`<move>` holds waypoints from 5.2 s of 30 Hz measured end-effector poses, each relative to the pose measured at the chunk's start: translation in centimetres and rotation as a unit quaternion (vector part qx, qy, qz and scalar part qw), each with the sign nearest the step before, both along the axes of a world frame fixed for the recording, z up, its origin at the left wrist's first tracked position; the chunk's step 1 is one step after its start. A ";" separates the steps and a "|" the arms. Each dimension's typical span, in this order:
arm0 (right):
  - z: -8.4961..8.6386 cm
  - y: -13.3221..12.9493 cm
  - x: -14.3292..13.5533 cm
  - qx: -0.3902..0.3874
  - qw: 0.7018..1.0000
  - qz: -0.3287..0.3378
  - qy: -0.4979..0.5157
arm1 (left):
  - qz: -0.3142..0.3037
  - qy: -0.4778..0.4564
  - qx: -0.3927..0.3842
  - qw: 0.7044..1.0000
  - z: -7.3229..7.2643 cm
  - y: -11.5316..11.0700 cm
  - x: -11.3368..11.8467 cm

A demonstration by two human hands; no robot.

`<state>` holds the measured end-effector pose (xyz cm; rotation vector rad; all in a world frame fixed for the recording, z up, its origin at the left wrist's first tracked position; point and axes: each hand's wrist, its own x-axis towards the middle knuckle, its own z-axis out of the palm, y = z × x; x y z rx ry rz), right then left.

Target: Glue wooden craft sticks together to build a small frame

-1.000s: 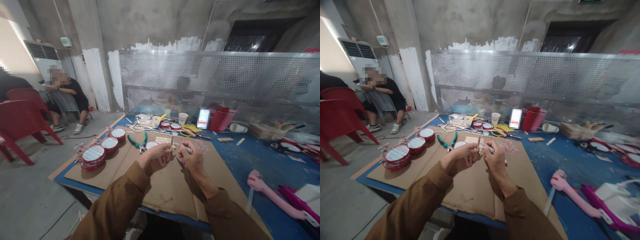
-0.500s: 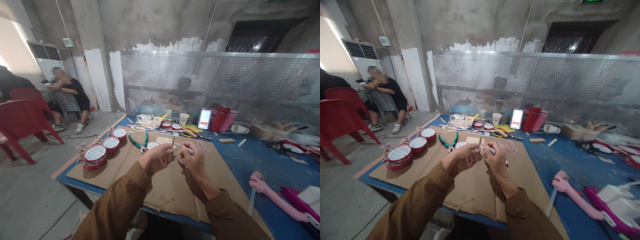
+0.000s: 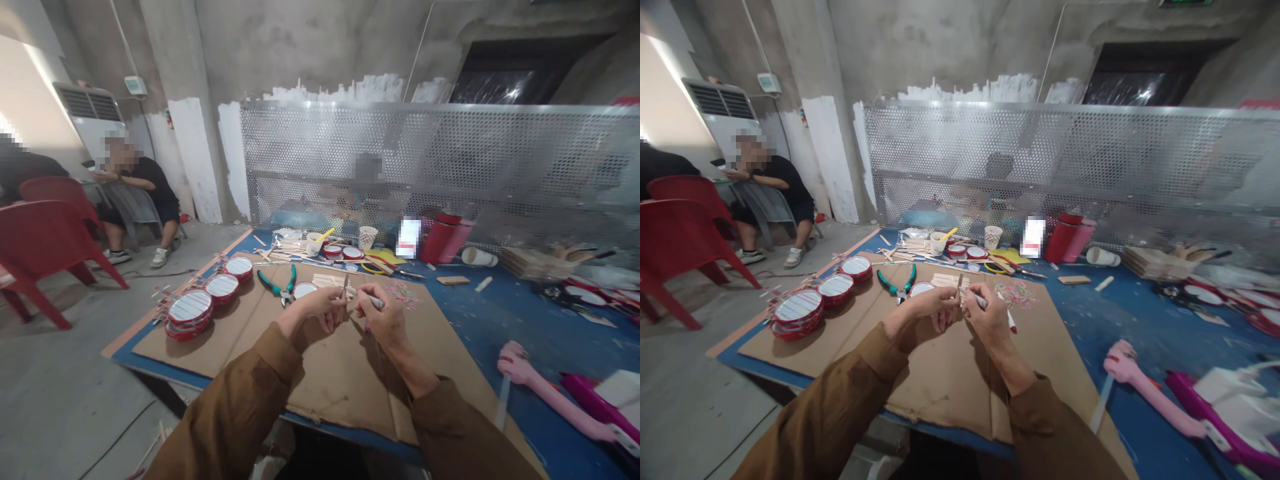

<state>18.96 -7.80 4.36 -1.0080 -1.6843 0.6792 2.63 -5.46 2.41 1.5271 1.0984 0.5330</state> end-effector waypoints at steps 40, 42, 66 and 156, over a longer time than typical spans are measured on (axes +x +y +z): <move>0.3 0.0 0.1 -0.010 1.000 -0.008 0.028 | -0.014 -0.002 -0.019 1.000 0.2 -0.1 -0.1; 0.3 0.0 0.1 -0.009 1.000 -0.002 0.022 | -0.005 0.015 -0.017 1.000 0.4 -0.2 0.0; 0.0 0.1 0.1 0.000 1.000 -0.008 -0.008 | -0.001 0.014 -0.031 0.999 0.4 0.0 0.2; 0.1 0.3 0.3 0.003 0.999 -0.014 -0.029 | -0.024 0.003 0.019 1.000 0.0 0.2 -0.3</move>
